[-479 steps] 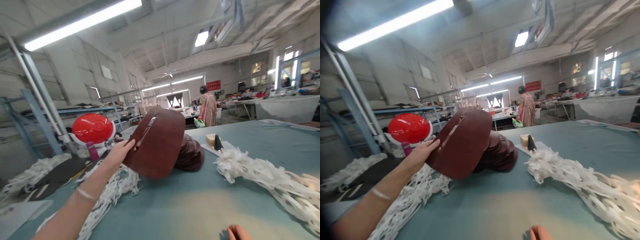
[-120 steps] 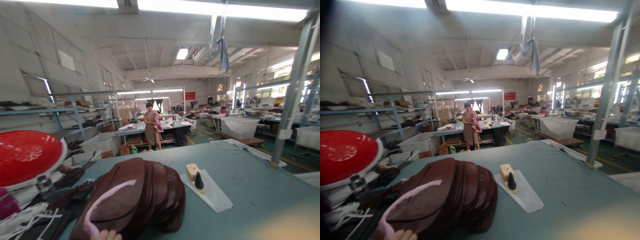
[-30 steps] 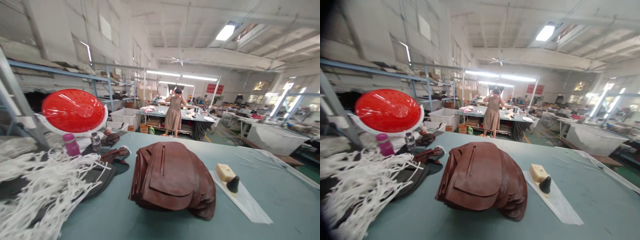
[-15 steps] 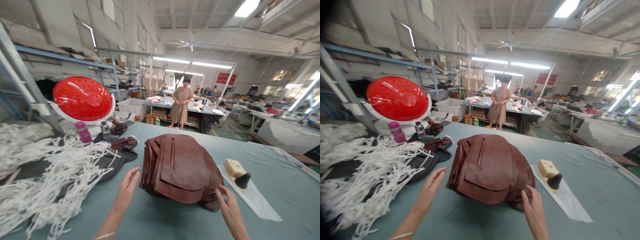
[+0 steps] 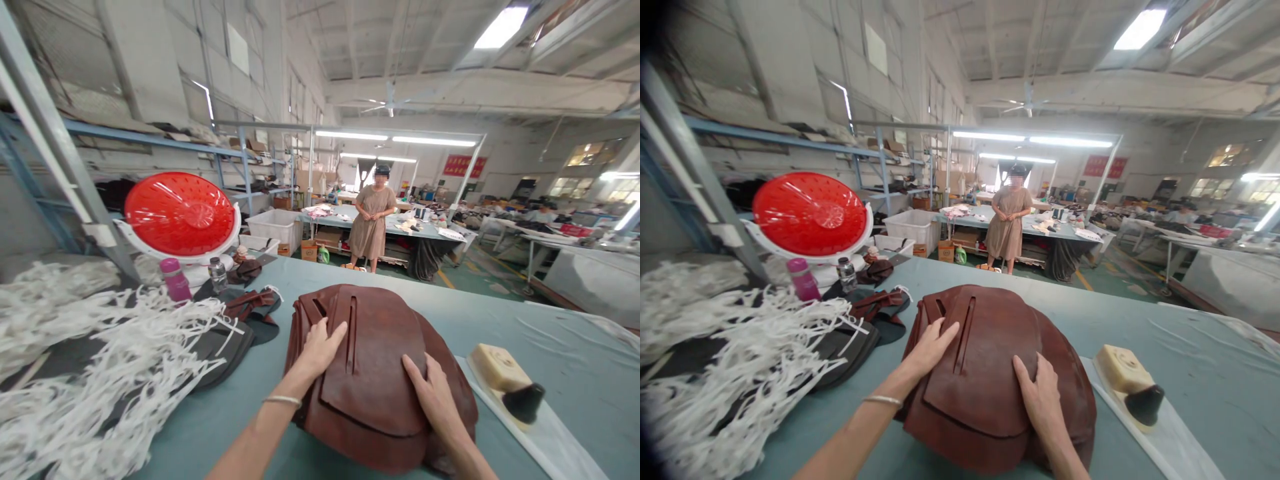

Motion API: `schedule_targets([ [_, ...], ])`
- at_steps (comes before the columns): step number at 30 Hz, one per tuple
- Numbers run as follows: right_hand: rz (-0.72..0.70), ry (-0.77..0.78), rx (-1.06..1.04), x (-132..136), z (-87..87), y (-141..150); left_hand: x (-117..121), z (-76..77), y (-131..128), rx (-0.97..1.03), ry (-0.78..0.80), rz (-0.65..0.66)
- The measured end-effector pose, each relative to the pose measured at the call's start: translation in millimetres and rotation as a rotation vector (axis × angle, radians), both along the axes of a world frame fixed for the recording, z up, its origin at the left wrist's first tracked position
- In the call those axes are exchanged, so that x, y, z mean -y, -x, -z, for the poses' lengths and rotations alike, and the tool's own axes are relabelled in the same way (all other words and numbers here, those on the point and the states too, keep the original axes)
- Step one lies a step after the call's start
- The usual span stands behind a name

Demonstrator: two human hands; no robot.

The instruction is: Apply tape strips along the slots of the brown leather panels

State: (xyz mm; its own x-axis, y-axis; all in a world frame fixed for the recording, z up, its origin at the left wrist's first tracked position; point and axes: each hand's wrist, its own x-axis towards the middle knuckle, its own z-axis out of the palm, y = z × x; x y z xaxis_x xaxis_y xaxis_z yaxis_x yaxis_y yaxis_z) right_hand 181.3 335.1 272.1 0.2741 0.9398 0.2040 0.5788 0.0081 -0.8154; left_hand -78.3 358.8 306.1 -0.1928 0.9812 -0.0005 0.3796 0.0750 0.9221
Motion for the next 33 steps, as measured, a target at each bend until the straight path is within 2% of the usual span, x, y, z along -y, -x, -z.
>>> schedule_targets([
  [3,-0.017,-0.003,-0.101,4.6,3.6,3.4,6.4,-5.4,-19.6,-0.089,0.025,0.017],
  [7,0.012,0.041,-0.184,6.9,7.1,-4.7,15.1,-18.0,-39.8,-0.238,-0.036,0.067],
  [9,0.025,0.041,-0.231,8.1,8.4,-10.5,16.7,-22.3,-45.9,-0.154,-0.064,0.076],
  [11,0.025,0.029,-0.279,9.7,8.8,-15.1,15.9,-23.7,-49.3,0.044,-0.047,0.039],
  [13,0.008,0.019,-0.328,10.9,9.0,-18.4,13.8,-23.6,-51.5,0.213,0.008,-0.007],
  [15,-0.012,0.012,-0.376,10.9,10.1,-21.4,11.9,-24.7,-54.8,0.291,0.079,-0.004],
  [19,-0.027,-0.008,-0.473,10.1,17.7,-30.2,14.7,-36.0,-70.6,0.295,0.112,0.059],
  [23,-0.067,-0.001,-0.57,17.3,26.4,-43.0,27.2,-51.3,-95.3,0.245,0.001,0.116],
  [25,-0.057,-0.011,-0.628,24.7,24.7,-49.5,35.2,-56.8,-105.9,0.249,-0.077,0.173],
  [27,-0.025,-0.047,-0.677,31.9,14.4,-55.3,42.3,-62.0,-112.3,0.285,-0.161,0.23],
  [29,-0.014,-0.1,-0.693,35.0,-6.4,-58.8,46.1,-69.2,-112.7,0.361,-0.24,0.26],
  [33,-0.143,-0.217,-0.653,15.5,-70.6,-48.0,35.8,-93.0,-89.3,0.563,-0.324,0.201],
])
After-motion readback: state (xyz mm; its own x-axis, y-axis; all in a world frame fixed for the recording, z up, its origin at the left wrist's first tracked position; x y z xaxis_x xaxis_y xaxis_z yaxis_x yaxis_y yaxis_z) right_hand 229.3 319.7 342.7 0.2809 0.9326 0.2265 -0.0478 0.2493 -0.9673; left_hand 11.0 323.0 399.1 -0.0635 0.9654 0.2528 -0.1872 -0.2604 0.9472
